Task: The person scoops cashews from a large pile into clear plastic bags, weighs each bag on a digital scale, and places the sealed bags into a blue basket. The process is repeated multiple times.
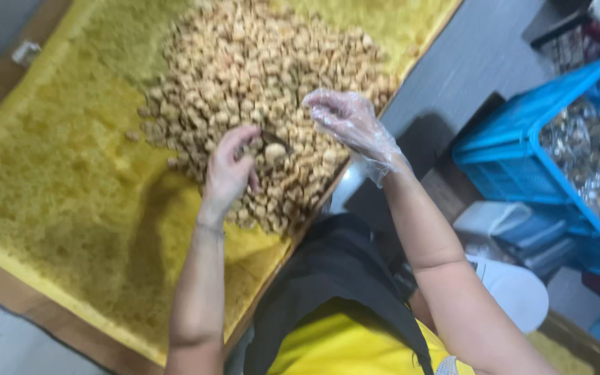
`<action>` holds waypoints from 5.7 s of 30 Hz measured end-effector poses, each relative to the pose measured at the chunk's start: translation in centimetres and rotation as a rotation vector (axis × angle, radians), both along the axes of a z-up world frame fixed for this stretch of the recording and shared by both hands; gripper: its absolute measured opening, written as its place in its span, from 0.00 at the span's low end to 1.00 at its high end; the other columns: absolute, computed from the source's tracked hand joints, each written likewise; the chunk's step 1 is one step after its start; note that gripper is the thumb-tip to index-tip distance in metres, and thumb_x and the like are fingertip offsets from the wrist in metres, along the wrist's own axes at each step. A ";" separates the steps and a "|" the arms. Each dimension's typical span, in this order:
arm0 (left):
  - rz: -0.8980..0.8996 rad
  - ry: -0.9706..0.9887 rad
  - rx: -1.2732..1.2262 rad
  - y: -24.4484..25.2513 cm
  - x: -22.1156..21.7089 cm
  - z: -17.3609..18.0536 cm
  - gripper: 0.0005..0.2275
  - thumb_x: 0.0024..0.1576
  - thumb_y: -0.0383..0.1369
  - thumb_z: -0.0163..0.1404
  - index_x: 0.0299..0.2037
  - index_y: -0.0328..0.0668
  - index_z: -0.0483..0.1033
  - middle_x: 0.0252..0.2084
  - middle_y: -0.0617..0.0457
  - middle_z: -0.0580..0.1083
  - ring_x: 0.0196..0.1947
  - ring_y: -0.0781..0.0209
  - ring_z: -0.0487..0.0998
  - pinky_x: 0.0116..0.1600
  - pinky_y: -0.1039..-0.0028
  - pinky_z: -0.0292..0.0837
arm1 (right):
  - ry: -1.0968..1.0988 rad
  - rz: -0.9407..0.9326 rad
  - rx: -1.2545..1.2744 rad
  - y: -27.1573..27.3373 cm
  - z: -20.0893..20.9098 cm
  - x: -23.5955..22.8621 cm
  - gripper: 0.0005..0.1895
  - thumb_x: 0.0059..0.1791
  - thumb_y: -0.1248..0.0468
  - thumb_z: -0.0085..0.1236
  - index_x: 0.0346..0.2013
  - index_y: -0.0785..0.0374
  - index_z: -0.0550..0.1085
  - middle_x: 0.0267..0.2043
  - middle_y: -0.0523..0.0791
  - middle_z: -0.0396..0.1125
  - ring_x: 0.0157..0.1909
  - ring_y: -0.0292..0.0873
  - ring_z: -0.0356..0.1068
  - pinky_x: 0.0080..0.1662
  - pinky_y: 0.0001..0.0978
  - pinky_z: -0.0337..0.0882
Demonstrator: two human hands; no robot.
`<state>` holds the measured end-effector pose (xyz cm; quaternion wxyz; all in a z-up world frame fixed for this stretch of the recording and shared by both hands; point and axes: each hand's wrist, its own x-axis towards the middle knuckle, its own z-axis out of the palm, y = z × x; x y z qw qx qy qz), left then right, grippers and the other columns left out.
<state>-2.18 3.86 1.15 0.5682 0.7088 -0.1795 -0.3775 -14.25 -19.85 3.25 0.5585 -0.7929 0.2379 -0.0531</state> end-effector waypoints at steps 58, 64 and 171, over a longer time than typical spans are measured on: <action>-1.792 -0.925 -0.992 -30.3 -41.5 6.4 0.29 0.47 0.51 0.71 0.44 0.34 0.75 0.70 0.24 0.49 0.65 0.22 0.58 0.66 0.49 0.60 | -0.601 -1.859 0.076 16.1 -5.8 -48.4 0.08 0.53 0.70 0.58 0.46 0.65 0.76 0.48 0.46 0.73 0.47 0.41 0.76 0.44 0.34 0.82; -1.962 -0.922 -0.932 -30.2 -42.7 4.5 0.13 0.55 0.40 0.63 0.37 0.40 0.76 0.68 0.34 0.65 0.57 0.38 0.75 0.59 0.54 0.73 | -0.655 -1.851 0.300 16.6 -10.0 -48.1 0.13 0.53 0.68 0.57 0.52 0.66 0.74 0.51 0.49 0.71 0.49 0.42 0.74 0.45 0.35 0.82; -2.191 -0.388 -0.237 -26.9 -25.4 9.1 0.23 0.58 0.49 0.51 0.61 0.53 0.76 0.52 0.50 0.78 0.47 0.60 0.81 0.46 0.68 0.82 | -0.698 -0.943 0.467 11.4 4.9 -33.7 0.37 0.50 0.47 0.63 0.63 0.70 0.67 0.58 0.47 0.70 0.60 0.38 0.68 0.61 0.32 0.70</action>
